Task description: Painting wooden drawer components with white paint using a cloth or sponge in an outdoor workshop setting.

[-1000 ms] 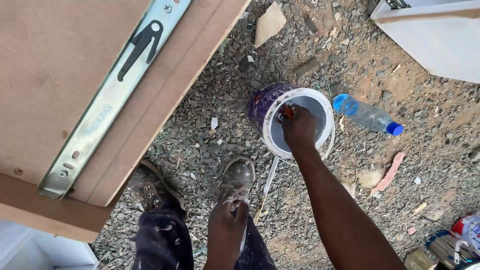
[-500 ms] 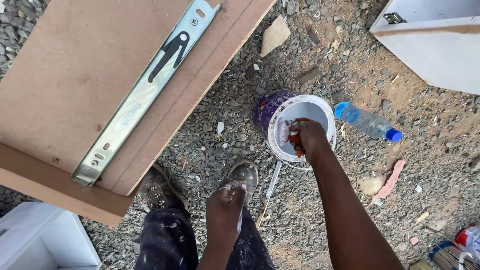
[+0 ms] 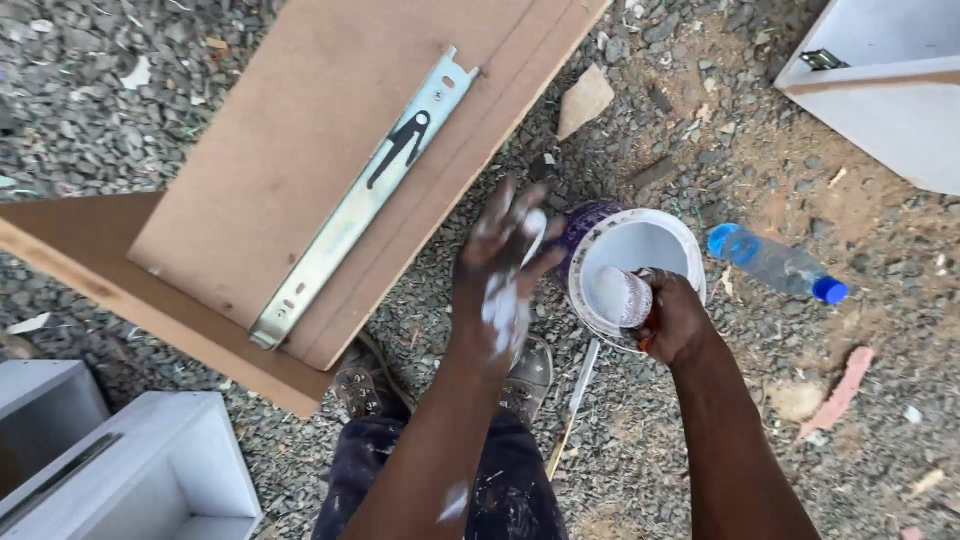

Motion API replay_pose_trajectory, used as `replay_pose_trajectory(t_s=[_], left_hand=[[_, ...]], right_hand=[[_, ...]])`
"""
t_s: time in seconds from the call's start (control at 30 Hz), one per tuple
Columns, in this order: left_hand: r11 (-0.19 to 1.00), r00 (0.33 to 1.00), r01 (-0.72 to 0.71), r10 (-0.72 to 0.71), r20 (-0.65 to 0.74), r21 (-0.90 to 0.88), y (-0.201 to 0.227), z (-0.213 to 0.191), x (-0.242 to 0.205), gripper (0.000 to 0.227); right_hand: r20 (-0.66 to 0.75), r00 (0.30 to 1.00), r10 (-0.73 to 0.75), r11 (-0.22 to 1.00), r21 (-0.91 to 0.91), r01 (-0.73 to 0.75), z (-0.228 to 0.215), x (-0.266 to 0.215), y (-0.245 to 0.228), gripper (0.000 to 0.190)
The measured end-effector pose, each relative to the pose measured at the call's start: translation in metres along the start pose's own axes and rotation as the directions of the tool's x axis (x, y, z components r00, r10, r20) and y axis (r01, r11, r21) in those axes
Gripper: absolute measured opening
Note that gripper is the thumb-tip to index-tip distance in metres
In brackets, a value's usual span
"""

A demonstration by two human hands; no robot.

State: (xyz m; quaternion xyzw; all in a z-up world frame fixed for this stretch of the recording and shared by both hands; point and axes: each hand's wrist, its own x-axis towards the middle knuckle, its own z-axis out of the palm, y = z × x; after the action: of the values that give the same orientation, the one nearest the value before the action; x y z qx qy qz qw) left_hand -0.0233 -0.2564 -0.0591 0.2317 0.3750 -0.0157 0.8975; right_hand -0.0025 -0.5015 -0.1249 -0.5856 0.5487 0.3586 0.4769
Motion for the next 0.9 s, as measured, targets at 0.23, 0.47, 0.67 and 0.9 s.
replay_pose_trajectory(t_s=[0.23, 0.47, 0.67, 0.9], left_hand=[[0.874, 0.78, -0.032, 0.325, 0.535, -0.484, -0.012, -0.005, 0.052, 0.089], [0.621, 0.94, 0.338, -0.255, -0.225, 0.707, -0.031, -0.058, 0.051, 0.051], [0.14, 0.938, 0.09, -0.344, -0.037, 0.986, 0.087, -0.017, -0.091, 0.031], [-0.424, 0.625, -0.298, 0.59, 0.51, 0.855, 0.244, -0.037, -0.07, 0.016]], right_hand=[[0.06, 0.996, -0.059, 0.996, 0.068, 0.055, 0.006, -0.033, 0.007, 0.002], [0.12, 0.99, -0.074, 0.985, 0.161, 0.054, -0.02, -0.029, 0.016, 0.008], [0.412, 0.853, -0.32, 0.937, 0.271, 0.221, -0.004, -0.088, 0.017, 0.023], [0.418, 0.697, -0.582, 0.789, 0.084, 0.608, 0.103, -0.206, -0.042, 0.045]])
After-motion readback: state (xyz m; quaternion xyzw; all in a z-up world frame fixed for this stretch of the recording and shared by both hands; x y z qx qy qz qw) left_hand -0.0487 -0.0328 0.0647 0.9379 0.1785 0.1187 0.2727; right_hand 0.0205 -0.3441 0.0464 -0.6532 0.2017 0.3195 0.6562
